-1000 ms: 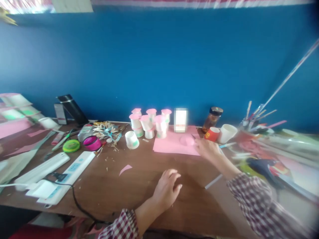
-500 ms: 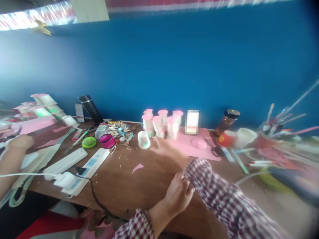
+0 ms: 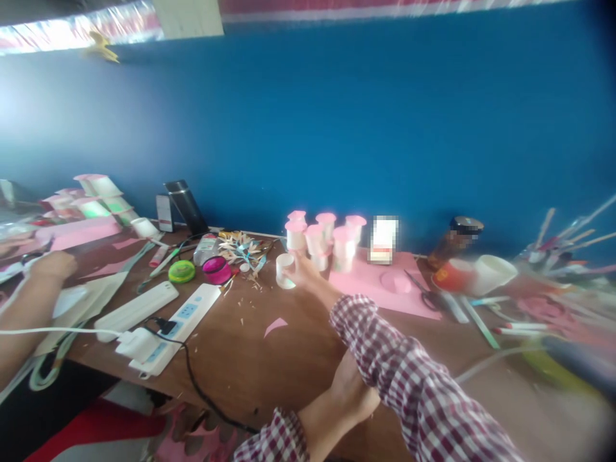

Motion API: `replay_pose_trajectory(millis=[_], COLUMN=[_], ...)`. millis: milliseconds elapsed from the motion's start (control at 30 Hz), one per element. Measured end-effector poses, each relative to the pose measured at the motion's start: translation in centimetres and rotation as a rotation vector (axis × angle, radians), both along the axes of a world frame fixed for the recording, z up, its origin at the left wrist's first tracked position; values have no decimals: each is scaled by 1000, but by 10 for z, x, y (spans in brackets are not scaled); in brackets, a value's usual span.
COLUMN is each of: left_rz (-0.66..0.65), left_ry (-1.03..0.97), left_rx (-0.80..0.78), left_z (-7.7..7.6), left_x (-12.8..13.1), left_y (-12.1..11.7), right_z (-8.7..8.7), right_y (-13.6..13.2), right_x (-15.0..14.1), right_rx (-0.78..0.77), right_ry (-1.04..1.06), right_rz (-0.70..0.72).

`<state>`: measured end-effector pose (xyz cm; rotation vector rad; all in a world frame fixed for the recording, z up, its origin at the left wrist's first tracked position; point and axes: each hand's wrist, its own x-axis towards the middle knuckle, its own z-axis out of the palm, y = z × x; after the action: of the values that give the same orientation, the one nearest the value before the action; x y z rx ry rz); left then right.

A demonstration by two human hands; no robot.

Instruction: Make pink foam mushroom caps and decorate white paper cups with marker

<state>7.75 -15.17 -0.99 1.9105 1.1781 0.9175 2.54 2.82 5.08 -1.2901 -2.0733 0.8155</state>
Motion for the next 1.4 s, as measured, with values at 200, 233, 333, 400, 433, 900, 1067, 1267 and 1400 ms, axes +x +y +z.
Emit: replay_pose_trajectory(millis=[200, 233, 333, 400, 433, 900, 1067, 1267, 1400], left_rz=[-89, -99, -83, -57, -48, -51, -56, -55, -84], left_ry=[145, 158, 158, 161, 165, 257, 240, 121, 29], left_rx=[324, 364, 438, 475, 490, 526, 550, 515, 406], left_z=[4, 4, 7, 9, 9, -6, -9, -18, -23], left_x=[0, 1, 0, -1, -1, -1, -1, 3, 6], left_y=[4, 5, 5, 5, 4, 5, 7, 9, 3], right_z=[-1, 0, 0, -1, -2, -12, -14, -5, 0], right_y=[4, 3, -2, -5, -6, -7, -7, -28, -44], right_x=[14, 17, 24, 28, 30, 31, 29, 26, 19], right_rx=[-112, -124, -168, -191, -200, -213, -175, 75, 176], right_ry=[209, 226, 287, 315, 326, 324, 275, 104, -2], right_rz=[-35, -29, -17, -22, -28, -50, -27, 163, 219])
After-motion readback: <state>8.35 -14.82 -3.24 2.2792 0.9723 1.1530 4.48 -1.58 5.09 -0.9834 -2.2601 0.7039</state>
